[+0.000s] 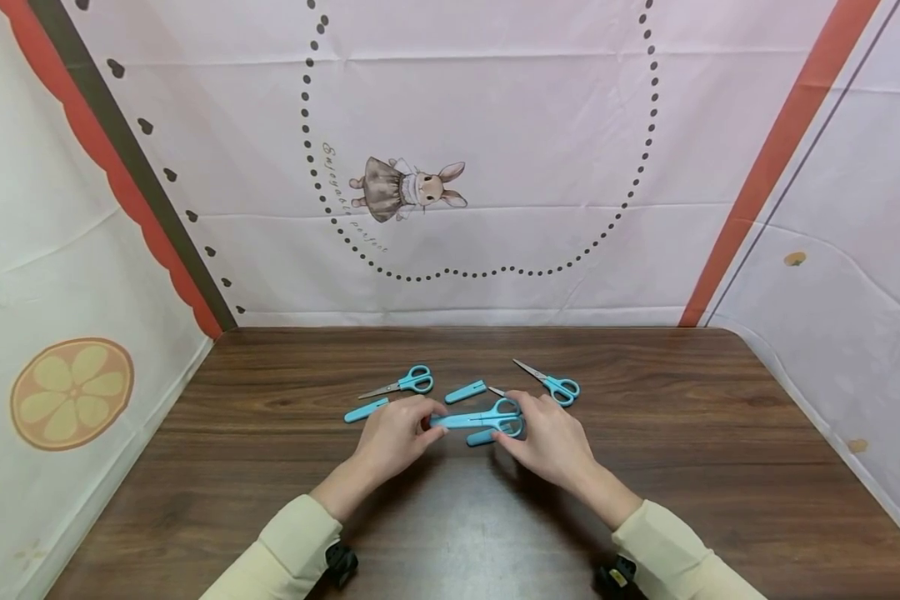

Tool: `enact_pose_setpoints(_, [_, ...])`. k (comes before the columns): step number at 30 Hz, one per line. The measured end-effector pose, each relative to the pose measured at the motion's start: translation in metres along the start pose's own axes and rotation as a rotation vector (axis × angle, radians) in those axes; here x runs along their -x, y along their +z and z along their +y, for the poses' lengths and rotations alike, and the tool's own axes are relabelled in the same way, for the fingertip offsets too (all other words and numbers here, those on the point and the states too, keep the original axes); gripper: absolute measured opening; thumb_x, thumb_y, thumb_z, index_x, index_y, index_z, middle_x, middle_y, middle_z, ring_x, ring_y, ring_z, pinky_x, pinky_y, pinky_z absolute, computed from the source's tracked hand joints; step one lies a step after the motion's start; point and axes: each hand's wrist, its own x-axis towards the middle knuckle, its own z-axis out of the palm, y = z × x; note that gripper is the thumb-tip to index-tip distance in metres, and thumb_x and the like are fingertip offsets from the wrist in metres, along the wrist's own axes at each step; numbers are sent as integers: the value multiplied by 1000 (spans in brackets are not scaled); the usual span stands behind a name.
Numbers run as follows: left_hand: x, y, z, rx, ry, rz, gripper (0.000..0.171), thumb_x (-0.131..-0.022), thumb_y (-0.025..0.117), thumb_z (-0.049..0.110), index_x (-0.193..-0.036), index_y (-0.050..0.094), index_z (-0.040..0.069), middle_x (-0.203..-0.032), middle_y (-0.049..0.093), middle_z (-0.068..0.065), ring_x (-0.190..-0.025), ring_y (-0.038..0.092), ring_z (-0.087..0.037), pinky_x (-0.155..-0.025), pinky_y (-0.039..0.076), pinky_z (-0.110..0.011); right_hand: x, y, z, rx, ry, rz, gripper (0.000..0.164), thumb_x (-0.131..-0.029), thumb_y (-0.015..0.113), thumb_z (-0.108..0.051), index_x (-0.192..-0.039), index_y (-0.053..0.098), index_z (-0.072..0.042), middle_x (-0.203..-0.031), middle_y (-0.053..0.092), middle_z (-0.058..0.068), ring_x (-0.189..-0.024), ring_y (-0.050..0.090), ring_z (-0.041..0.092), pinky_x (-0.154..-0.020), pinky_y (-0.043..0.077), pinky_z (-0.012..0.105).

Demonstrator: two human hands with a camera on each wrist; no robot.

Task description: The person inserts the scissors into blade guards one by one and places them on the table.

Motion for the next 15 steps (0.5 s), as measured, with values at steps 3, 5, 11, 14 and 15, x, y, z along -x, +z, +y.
enact_pose_setpoints(3, [2,0,-1,-1,-5,-4,16,-77,74,27,-92,69,23,-69,54,15,-54,40,3,-47,31,-16,-1,0,0,1,-28,-6,60,-71,75,-45,-118,59,-10,-78,59,-4,-66,46,9,-48,36,23])
enact_pose_setpoints(5, [3,0,-2,-5,-8,-6,16,-78,74,27,-92,69,23,-69,54,15,-55,40,3,-47,32,-16,-1,0,0,1,-45,-8,61,-71,75,-45,-118,59,-9,-84,62,-2,-70,51,11,-50,38,24])
enact_pose_setpoints(11, [7,0,-6,-1,-13,-20,16,-78,74,27,-92,69,21,-70,54,15,-55,41,2,-48,32,-16,-2,2,-1,1,-73,-28,61,-72,74,-45,-120,58,-10,-78,60,-6,-75,52,12,-50,38,23])
enact_pose_setpoints(14, [10,0,-8,3,-31,-32,17,-78,74,28,-92,69,21,-71,54,15,-55,41,1,-48,32,-16,-3,4,-2,6,-92,-26,61,-72,74,-45,-120,58,-10,-80,63,-6,-76,53,13,-50,39,24])
enact_pose_setpoints(15, [10,0,-8,3,-36,-35,17,-78,73,28,-92,69,21,-71,54,15,-55,41,1,-48,32,-16,-4,4,-3,11,-99,-23,61,-72,74,-45,-121,58,-10,-84,65,-5,-78,54,14,-52,40,25])
